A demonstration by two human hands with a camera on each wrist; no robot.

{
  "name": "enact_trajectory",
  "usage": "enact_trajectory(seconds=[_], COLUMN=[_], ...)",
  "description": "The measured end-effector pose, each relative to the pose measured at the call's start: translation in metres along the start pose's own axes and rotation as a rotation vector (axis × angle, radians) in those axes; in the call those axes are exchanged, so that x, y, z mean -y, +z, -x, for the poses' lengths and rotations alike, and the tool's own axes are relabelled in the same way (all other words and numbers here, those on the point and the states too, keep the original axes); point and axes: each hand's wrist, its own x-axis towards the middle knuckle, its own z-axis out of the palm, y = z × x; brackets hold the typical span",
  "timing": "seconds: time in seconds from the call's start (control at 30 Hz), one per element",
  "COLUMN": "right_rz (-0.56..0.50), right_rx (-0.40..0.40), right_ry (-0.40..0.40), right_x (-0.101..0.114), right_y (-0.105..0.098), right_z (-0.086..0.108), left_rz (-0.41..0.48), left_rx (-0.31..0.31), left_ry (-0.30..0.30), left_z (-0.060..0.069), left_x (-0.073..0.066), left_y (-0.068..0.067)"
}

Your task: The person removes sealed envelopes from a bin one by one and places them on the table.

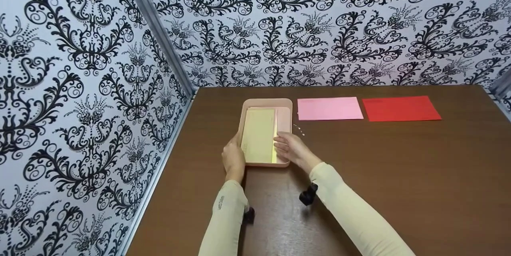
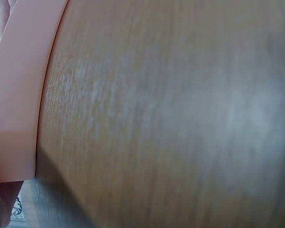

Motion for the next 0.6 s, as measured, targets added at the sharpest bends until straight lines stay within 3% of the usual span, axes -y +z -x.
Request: enact_trajectory(seconds=[0.4,0.6], right_rz=[-0.001,0.07], right_rx=[-0.005,0.027], right_ry=[0.013,0.011], right_x=[-0.0022,-0.0033], right_y=[0.0029,0.0023], right_z=[-0.0012,-0.0012], left_rz=[0.003,0.003], left_rx=[-0.005,-0.01], left_ry=[0.008,0.018], left_z=[-0.0003,0.0006], left_x=[0.0011,0.0007], left_y=[0.0,-0.0006])
